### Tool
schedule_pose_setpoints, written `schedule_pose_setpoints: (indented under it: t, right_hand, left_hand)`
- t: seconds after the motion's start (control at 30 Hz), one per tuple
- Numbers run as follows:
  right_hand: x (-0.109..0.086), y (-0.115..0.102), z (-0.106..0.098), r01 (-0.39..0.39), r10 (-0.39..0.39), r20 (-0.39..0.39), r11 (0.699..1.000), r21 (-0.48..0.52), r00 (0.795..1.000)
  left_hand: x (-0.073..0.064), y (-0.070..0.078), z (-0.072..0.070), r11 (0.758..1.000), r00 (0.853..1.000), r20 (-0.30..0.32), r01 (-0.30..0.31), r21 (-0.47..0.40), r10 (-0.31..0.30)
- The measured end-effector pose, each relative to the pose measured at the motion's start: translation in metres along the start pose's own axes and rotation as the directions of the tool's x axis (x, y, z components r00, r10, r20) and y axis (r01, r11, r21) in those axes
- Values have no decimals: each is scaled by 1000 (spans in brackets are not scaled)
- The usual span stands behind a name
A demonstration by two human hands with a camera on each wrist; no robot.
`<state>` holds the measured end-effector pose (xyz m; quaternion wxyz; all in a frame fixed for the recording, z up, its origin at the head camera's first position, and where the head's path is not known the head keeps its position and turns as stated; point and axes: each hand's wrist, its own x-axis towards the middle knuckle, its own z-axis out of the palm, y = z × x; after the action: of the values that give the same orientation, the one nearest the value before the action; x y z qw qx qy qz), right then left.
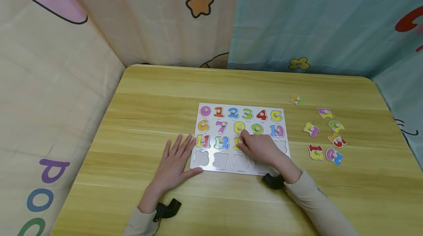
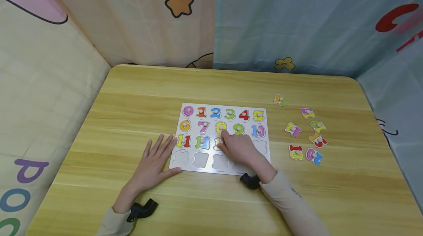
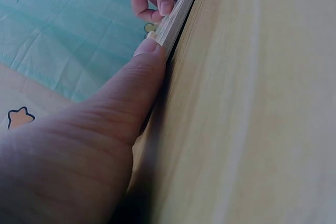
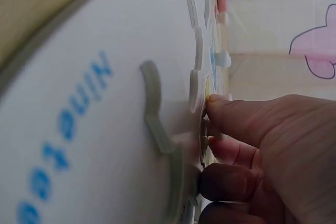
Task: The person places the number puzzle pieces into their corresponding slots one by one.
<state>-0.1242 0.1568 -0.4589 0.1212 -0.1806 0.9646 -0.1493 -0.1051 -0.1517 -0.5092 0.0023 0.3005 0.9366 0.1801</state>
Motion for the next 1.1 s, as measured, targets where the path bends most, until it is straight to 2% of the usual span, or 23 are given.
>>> schedule_pose_setpoints:
  t: [0.13,0.33,0.57,0.67,0.9,1.1]
  right_hand:
    - [-3,0,2,-9,9,-21,1000,5,1000]
    - [-9,2,1,-19,22,-35,998,63,999]
    - [-27,16,0,-32,49,-144,992,122,988]
    - [-37,30,-7,-63,89,-190,988,138,978]
    - [-63,86,-36,-181,205,-311,978,104,928]
    - [-85,125,-55,-330,328,-279,943,39,903]
  left_hand:
    - [0,0,1,1000,1000,-2,0,-3,0]
    - [0,-1,3,1000,1000,8,5,-1,-5]
    - [0,-2,4,1000,1000,-26,-15,-11,15]
    - [0,-1,3,1000,1000,-16,-6,-8,6]
    - [1,0,0,1000,1000,6,4,-14,-4]
    - [0,0,-1,1000,1000,29,12,-5,-12]
